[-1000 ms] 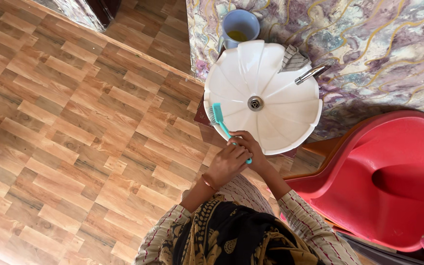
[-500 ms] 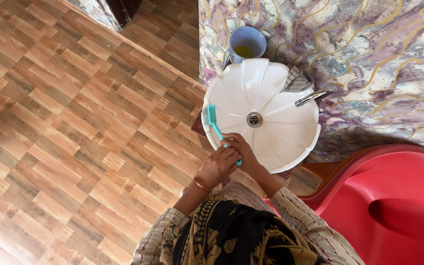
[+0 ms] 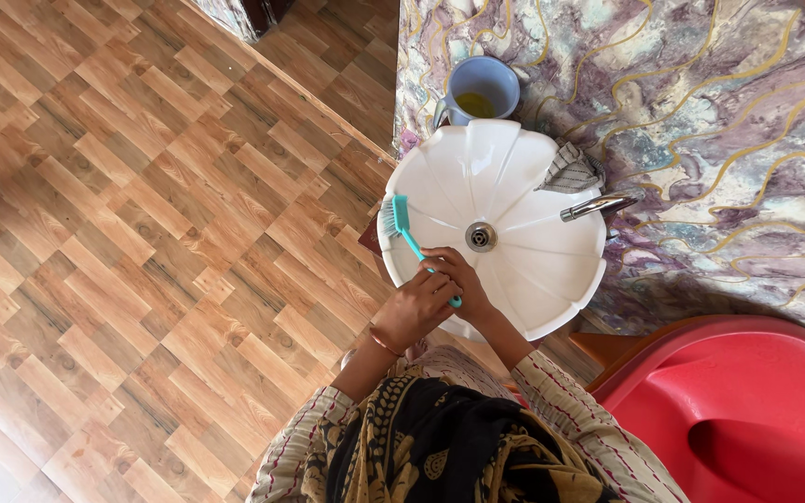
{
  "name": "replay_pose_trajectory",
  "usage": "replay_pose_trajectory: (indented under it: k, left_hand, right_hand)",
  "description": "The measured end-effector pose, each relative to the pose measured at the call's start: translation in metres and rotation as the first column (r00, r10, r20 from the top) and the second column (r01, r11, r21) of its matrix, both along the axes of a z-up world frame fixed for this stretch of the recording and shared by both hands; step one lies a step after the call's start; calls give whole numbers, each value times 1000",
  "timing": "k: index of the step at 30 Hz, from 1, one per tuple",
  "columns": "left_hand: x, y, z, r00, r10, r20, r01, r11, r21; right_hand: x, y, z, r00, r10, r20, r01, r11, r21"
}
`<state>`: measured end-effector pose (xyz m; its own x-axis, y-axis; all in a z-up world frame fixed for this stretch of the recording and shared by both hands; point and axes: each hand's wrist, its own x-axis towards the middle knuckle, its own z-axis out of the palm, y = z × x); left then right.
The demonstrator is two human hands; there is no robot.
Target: The person scrubs the interior surface of a white pedestal sink using a teal scrubbing brush. They systematically clean the basin and the area around the drain while standing in a bathroom.
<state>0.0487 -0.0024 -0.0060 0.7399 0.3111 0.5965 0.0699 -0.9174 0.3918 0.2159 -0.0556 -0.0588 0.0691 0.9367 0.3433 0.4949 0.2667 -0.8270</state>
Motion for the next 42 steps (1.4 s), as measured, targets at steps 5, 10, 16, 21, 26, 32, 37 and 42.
replay_pose_trajectory:
  k: [5, 10, 16, 21, 26, 32, 37, 42]
  left_hand:
    - [6, -24, 5, 1000, -21, 4, 21, 994, -104]
    - [11, -21, -4, 1000, -12, -26, 7, 983, -185]
    - [15, -22, -6, 999, -6, -35, 0, 982, -186]
    - [29, -27, -30, 996, -50, -72, 28, 959, -281]
    - [17, -12, -15, 1000, -16, -21, 8, 948, -320]
    - [21, -17, -23, 997, -75, -21, 66, 953, -296]
    - [20, 0, -15, 995, -97, -18, 85, 933, -349]
    - [8, 7, -9, 972, -231, -33, 207, 918, -338]
  right_hand:
    - [1, -27, 6, 1000, 11, 15, -11, 998, -54]
    - [5, -19, -6, 1000, 6, -22, -6, 1000, -1]
    - [10, -25, -19, 999, -23, -39, 22, 999, -31]
    - [14, -33, -30, 999, 0, -44, 1, 1000, 23]
    - [19, -25, -25, 993, -74, 95, 82, 993, -82]
    - [16, -39, -23, 989, -78, 128, 91, 991, -100]
    - [15, -22, -21, 974, -175, 141, 198, 965, -173]
    - [5, -39, -12, 958, -143, 249, 185, 971, -154]
